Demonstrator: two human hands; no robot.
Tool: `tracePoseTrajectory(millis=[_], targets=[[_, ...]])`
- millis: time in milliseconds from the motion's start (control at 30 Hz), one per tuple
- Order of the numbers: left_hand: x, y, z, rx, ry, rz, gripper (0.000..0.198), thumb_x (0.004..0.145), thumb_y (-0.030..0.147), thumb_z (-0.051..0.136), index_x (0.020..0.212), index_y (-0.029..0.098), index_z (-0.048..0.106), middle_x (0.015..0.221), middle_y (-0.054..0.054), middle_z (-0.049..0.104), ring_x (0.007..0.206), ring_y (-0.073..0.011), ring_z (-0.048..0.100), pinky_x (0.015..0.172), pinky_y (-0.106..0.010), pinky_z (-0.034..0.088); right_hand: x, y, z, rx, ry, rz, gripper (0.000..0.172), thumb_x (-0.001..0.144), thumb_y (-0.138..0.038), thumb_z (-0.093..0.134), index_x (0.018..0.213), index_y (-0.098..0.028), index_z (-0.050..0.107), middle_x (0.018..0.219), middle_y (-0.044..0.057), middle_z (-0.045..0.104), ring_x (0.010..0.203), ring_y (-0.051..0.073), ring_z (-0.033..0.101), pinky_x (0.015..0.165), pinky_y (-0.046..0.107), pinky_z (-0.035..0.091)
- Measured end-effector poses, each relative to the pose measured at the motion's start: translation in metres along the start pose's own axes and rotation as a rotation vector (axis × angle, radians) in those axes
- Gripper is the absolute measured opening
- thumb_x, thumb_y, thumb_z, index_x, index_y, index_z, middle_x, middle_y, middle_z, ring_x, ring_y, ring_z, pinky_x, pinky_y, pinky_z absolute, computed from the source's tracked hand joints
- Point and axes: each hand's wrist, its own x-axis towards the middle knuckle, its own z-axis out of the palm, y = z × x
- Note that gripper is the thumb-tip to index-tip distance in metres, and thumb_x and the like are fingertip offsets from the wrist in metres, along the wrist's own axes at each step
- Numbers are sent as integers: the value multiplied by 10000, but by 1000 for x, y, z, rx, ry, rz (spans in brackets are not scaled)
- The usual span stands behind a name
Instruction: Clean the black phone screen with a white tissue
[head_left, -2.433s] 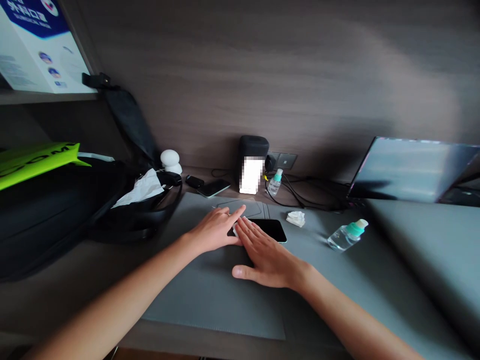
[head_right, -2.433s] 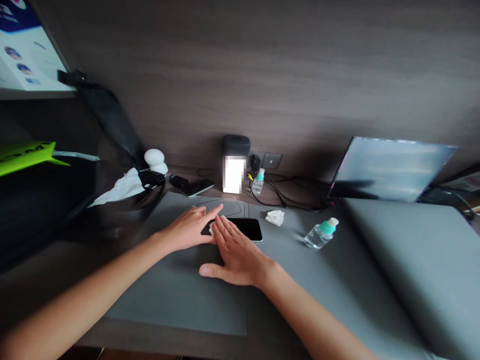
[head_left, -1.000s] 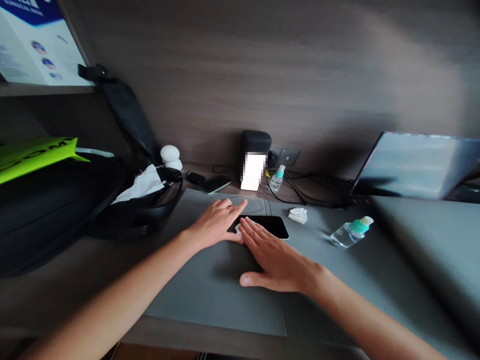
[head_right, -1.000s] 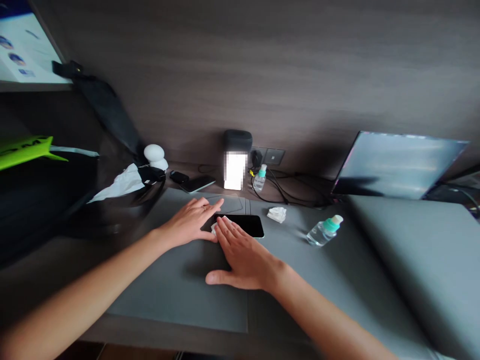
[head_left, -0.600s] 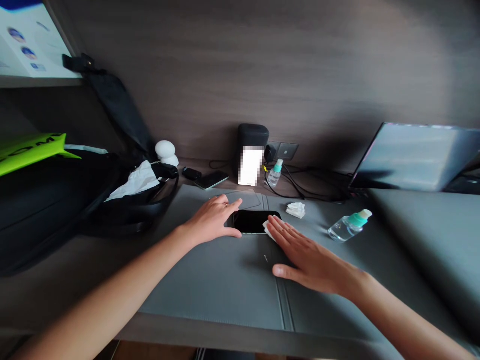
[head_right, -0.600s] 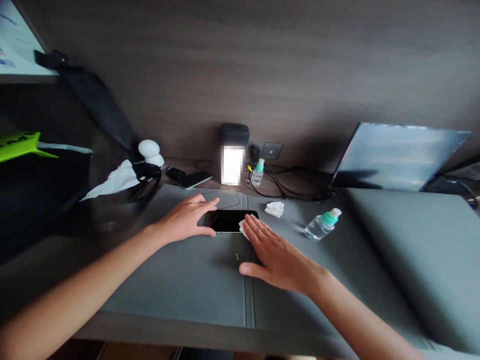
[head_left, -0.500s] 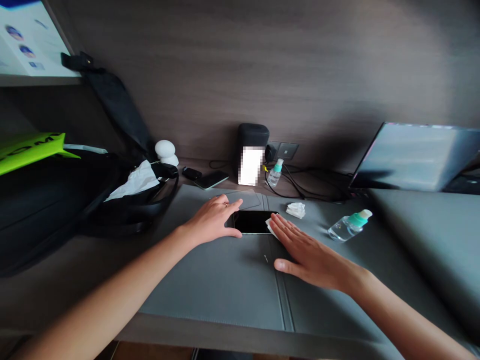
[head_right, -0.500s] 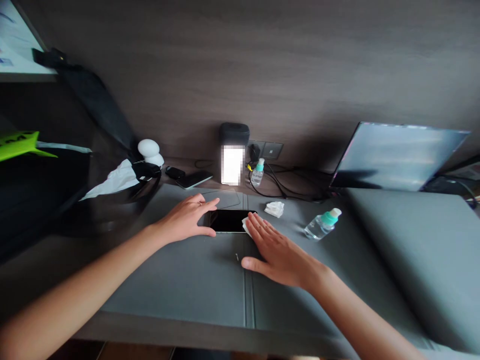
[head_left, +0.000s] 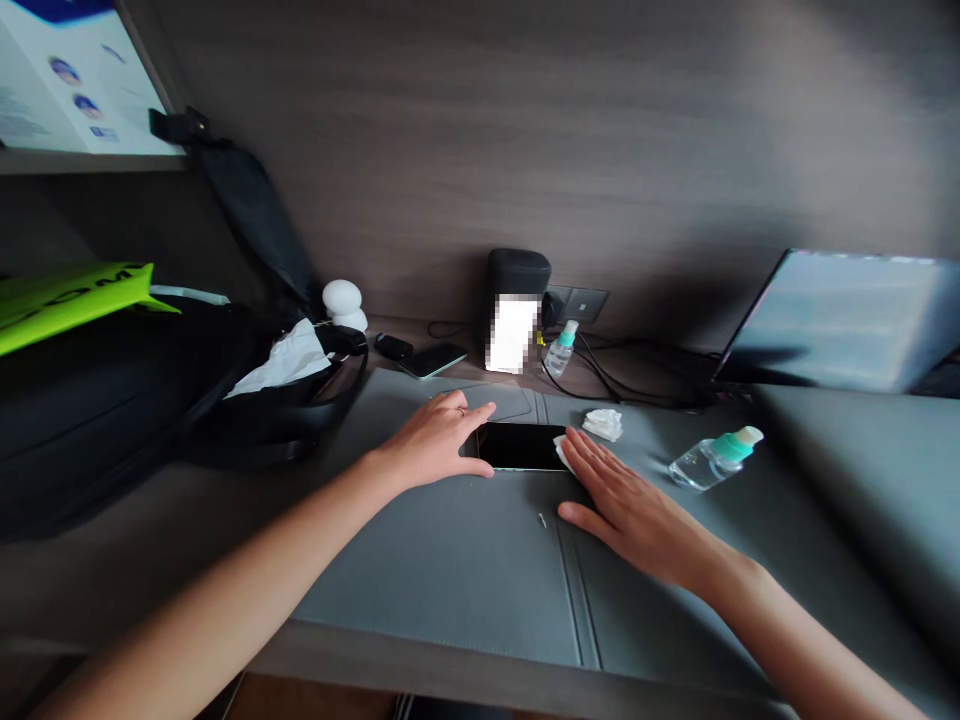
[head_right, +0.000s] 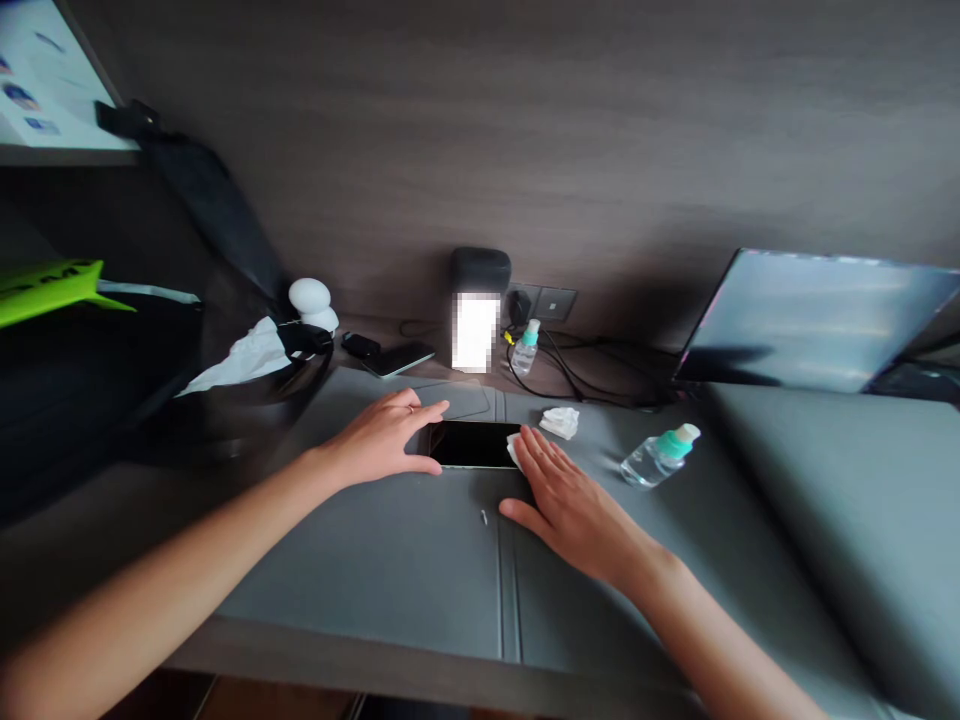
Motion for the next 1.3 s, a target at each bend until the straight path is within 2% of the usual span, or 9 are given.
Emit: tracePoseTrajectory(millis=[200, 333, 467, 533, 633, 767, 900, 1067, 1300], targets=[[-2, 0, 1, 1, 31, 16, 767, 748, 552, 758, 1388, 213, 506, 1067, -103, 649, 984, -263, 599, 870, -376, 502, -51, -1, 4, -1, 7, 43, 779, 964, -574, 430, 1570, -196, 119, 1607, 105, 177, 1471, 308, 185, 1191, 542, 254], [-2, 2, -1, 12, 72, 36, 705, 806, 584, 690, 1360, 180, 527, 986, -98, 670, 994, -268, 598, 882, -385, 500, -63, 0, 0, -18, 1, 58, 770, 972, -553, 425, 1571, -214, 79, 1607, 94, 178, 1471, 304, 186, 1183, 542, 273], [-1, -5, -3, 36, 265, -13, 516, 908, 471, 591, 1351, 221, 501, 1134, -88, 677, 1073, -278, 567, 934, -436, 477, -42, -3, -12, 6, 78, 56, 758, 977, -554, 412, 1573, -205, 97, 1604, 109, 185, 1473, 308, 185, 1183, 557, 255], [-1, -11, -4, 72, 301, -72, 523, 898, 393, 590, 1378, 231, 459, 1242, -88, 642, 1133, -293, 542, 963, -463, 461, -20, -6, -19, 48, 105, 46, 731, 980, -563, 395, 1567, -194, 165, 1592, 113, 234, 1467, 301, 217, 1186, 544, 258], [-3, -19, -6, 96, 236, -149, 595, 858, 330, 586, 1411, 197, 412, 1362, -110, 567, 1216, -309, 505, 1012, -482, 435, 19, -8, -27, 106, 120, 89, 710, 960, -615, 389, 1517, -176, 345, 1515, 132, 408, 1405, 316, 374, 1154, 542, 329], [-5, -25, -4, 84, 116, -177, 650, 838, 347, 606, 1424, 157, 400, 1359, -139, 566, 1261, -313, 493, 1040, -467, 427, 54, -1, -26, 188, 162, 189, 646, 963, -581, 400, 1437, -149, 475, 1395, 144, 560, 1255, 323, 562, 1048, 512, 464], [-5, -31, 0, 74, 79, -194, 643, 853, 434, 628, 1415, 202, 418, 1367, -139, 566, 1264, -314, 515, 1015, -464, 451, 52, 9, -16, 333, 272, 235, 527, 977, -531, 403, 1327, -186, 593, 1284, 106, 654, 1140, 307, 646, 972, 482, 522], [-5, -37, 3, 34, 100, -243, 546, 876, 362, 638, 1379, 254, 454, 1298, -98, 610, 1188, -278, 575, 976, -439, 482, 42, 11, -11, 448, 337, 262, 473, 977, -521, 421, 1246, -211, 655, 1161, 86, 721, 1005, 290, 702, 910, 466, 552], [-4, -28, 3, -44, 156, -207, 666, 852, 241, 663, 1435, 323, 353, 1311, -70, 500, 1114, -232, 587, 948, -403, 503, 46, 13, -6, 486, 389, 272, 474, 966, -508, 457, 1259, -182, 637, 1243, 106, 679, 1077, 290, 668, 897, 451, 555]])
